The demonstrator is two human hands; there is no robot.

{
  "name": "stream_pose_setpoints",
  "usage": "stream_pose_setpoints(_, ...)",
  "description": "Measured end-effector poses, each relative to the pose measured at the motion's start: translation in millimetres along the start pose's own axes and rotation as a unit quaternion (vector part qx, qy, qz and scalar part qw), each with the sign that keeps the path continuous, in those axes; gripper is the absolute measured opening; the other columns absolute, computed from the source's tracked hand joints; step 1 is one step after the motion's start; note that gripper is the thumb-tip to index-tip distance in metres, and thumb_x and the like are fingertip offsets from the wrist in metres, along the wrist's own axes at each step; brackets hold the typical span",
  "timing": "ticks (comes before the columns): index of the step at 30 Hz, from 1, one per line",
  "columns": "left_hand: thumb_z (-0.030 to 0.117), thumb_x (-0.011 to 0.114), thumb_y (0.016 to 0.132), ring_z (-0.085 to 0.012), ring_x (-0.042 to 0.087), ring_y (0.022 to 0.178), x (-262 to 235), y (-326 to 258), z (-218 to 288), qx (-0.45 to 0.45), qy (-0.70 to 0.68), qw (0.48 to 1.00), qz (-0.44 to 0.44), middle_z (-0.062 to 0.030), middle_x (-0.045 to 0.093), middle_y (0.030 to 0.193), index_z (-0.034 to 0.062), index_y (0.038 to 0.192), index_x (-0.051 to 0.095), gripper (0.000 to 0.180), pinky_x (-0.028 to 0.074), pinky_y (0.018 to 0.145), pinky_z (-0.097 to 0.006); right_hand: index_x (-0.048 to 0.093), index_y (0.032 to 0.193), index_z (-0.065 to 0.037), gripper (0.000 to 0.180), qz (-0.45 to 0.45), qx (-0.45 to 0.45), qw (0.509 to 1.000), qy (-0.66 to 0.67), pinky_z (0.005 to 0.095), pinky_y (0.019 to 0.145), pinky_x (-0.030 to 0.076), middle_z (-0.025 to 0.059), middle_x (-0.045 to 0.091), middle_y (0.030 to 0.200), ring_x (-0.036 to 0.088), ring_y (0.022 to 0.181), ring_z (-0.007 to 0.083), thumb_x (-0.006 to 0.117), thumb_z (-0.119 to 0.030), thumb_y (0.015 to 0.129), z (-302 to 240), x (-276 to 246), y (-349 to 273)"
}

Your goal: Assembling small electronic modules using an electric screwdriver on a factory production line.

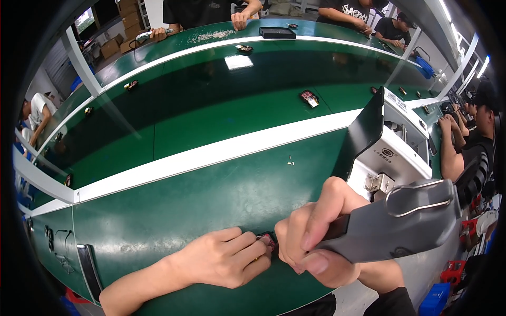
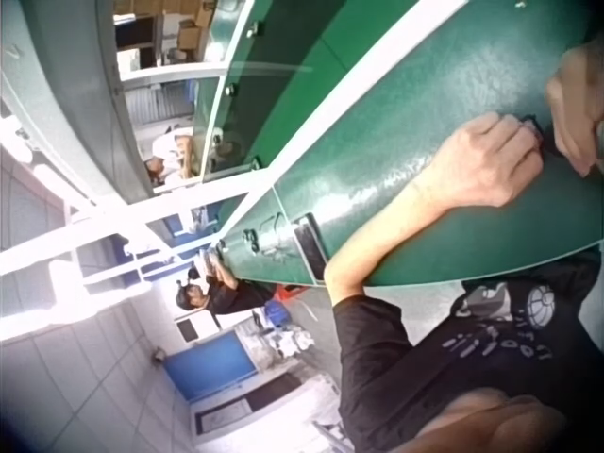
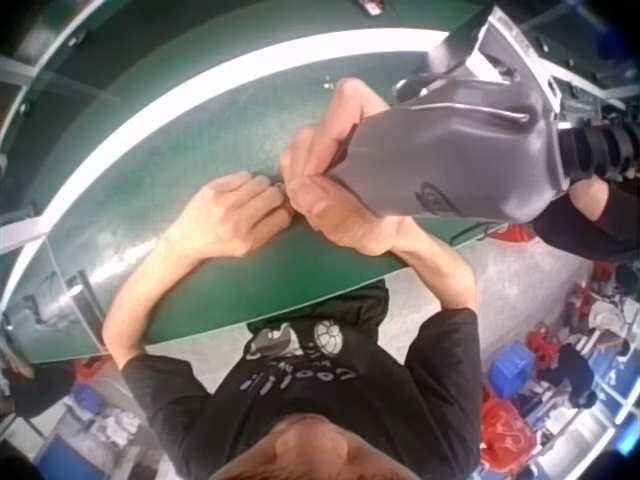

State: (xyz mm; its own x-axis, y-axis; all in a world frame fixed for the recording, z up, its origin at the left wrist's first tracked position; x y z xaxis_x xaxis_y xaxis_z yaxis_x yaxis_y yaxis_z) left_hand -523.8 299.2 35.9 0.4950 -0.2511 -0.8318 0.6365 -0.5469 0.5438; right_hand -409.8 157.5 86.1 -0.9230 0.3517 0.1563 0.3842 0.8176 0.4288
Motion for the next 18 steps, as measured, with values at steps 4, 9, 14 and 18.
stream_pose_setpoints(4, 0.012, 0.071, 0.079, -0.0097, 0.054, 0.067, 1, -7, -2, -0.008, -0.016, 1.000, 0.014, 0.0035, 0.052, 0.076, 0.0128, 0.077, 0.061, 0.010, 0.038, 0.057, -0.025, 0.046, 0.107, -0.005, 0.033, -0.042, -0.001, 0.995, -0.087, 0.0352, 0.059, 0.047, 0.0097, 0.059, 0.073, 0.054, 0.060, 0.0171, 0.077, -0.002, 0.096, -7, 4, 1)
stream_pose_setpoints(9, 0.011, 0.074, 0.079, -0.0097, 0.051, 0.066, 5, -8, -4, 0.020, -0.046, 0.998, 0.038, 0.0037, 0.049, 0.074, 0.0139, 0.077, 0.064, 0.011, 0.036, 0.055, -0.025, 0.043, 0.112, -0.002, 0.041, 0.116, -0.061, 0.984, 0.123, 0.0409, 0.058, 0.049, 0.0190, 0.060, 0.073, 0.059, 0.058, 0.0248, 0.079, -0.011, 0.096, -43, 15, -9)
stream_pose_setpoints(14, 0.011, 0.080, 0.084, -0.0082, 0.052, 0.063, 3, -32, 2, -0.003, 0.006, 1.000, -0.018, 0.0002, 0.073, 0.091, 0.0065, 0.096, 0.079, 0.013, 0.040, 0.051, -0.023, 0.033, 0.106, -0.004, 0.023, 0.063, -0.226, 0.966, -0.107, 0.0293, 0.028, 0.045, 0.0136, 0.049, 0.072, 0.047, 0.041, 0.0195, 0.045, -0.024, 0.110, -102, -24, 5)
stream_pose_setpoints(18, 0.006, 0.082, 0.080, -0.0080, 0.052, 0.059, 2, -36, 0, -0.039, 0.079, 0.994, 0.057, 0.0026, 0.071, 0.084, 0.0070, 0.096, 0.078, 0.016, 0.034, 0.049, -0.024, 0.036, 0.102, -0.005, 0.021, 0.176, -0.247, 0.941, -0.152, 0.0249, 0.027, 0.042, 0.0112, 0.047, 0.070, 0.043, 0.039, 0.0140, 0.045, -0.022, 0.109, -108, -37, -1)
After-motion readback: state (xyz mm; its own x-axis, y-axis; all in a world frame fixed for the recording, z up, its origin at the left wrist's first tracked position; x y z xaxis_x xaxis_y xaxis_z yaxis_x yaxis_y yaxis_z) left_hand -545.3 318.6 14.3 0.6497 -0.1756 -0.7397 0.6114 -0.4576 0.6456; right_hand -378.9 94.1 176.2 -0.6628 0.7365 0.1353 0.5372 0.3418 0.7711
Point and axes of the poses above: each hand's wrist, its own y-axis towards the middle knuckle, its own x-axis out of the palm, z = x × y, the point moved 3 cm from there along y, towards the middle knuckle
